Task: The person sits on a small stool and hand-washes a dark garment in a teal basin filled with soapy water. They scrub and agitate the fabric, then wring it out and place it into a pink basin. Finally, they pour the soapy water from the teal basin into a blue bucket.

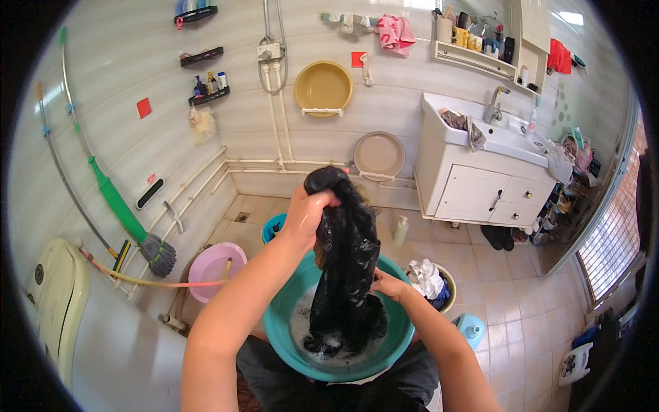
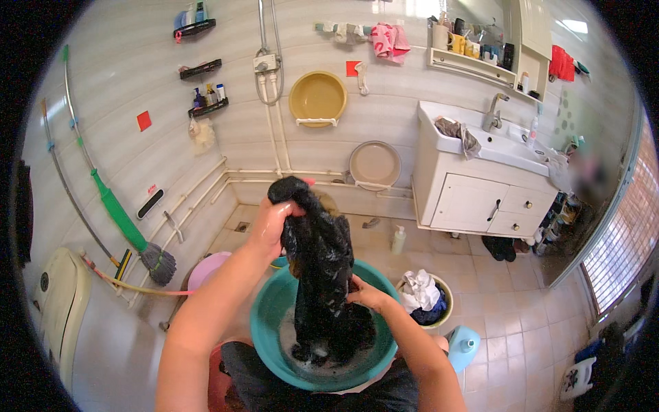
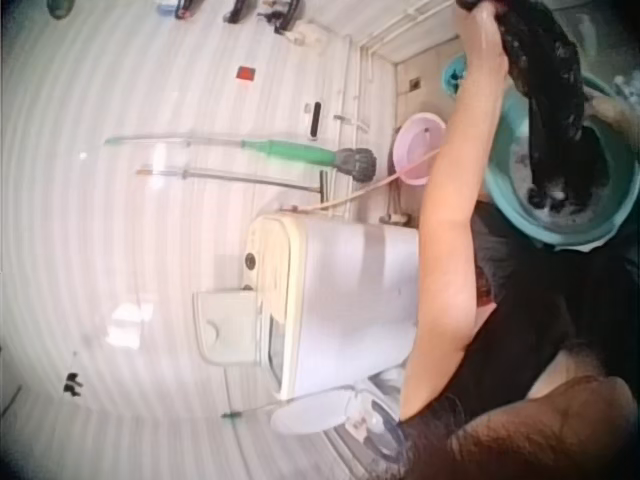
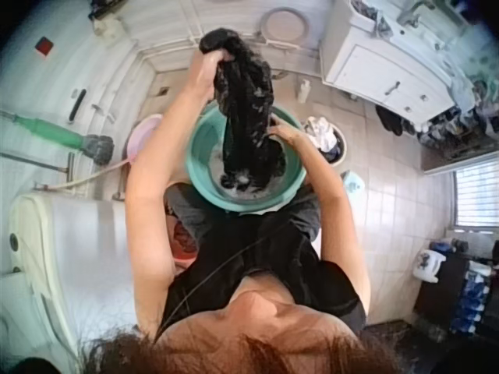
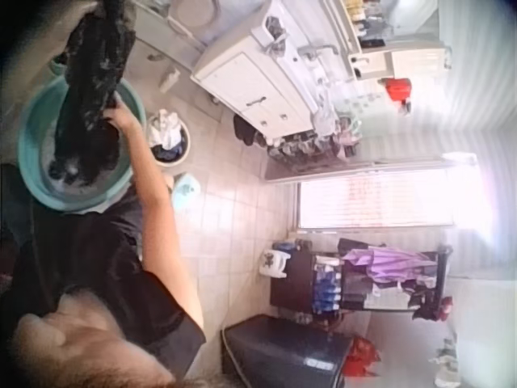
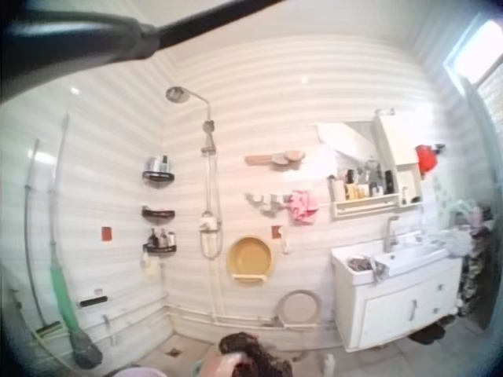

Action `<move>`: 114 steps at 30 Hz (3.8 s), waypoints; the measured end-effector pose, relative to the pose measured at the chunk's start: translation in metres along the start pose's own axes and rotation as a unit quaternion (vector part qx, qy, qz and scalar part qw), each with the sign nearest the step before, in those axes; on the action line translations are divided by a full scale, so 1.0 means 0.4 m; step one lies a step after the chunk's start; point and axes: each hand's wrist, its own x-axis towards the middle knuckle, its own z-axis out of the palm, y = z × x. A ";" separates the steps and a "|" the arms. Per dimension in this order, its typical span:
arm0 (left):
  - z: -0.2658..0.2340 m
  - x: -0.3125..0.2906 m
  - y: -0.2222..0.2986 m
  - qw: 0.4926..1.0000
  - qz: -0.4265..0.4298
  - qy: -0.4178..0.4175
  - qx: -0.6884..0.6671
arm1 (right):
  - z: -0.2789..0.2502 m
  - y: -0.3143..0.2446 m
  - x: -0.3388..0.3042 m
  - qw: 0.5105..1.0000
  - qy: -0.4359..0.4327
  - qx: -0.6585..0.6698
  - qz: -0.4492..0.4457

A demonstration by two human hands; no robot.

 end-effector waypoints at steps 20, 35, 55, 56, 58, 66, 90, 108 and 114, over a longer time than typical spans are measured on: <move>-0.157 0.060 -0.056 0.988 0.010 0.106 -0.113 | 0.112 -0.008 -0.050 0.903 -0.200 0.369 0.091; -0.441 -0.180 -0.570 0.719 -0.269 0.220 0.602 | -0.032 0.247 -0.010 0.926 0.201 -0.182 0.262; -0.573 -0.260 -0.946 0.813 -0.197 0.449 -0.315 | -0.125 0.330 0.107 0.927 0.208 0.141 0.277; -0.550 -0.252 -0.941 0.807 -0.242 0.446 -0.301 | -0.135 0.369 0.125 0.936 0.258 0.017 0.240; -0.443 -0.252 -0.844 0.834 -0.299 0.394 -0.244 | -0.102 0.436 0.173 0.901 0.337 -0.225 0.157; -0.452 -0.285 -0.910 0.712 -0.434 0.552 0.010 | -0.089 0.434 0.231 0.926 0.014 -0.297 0.232; -0.444 -0.294 -0.969 0.766 -0.328 0.458 -0.310 | 0.288 0.255 0.173 0.851 0.238 -0.464 -0.051; -0.444 -0.237 -0.860 0.771 -0.454 0.382 -0.229 | 0.151 0.371 0.212 0.866 0.299 -0.400 0.030; -0.470 -0.297 -0.922 0.819 -0.275 0.194 -0.464 | 0.335 0.234 0.142 0.839 0.190 -0.506 -0.068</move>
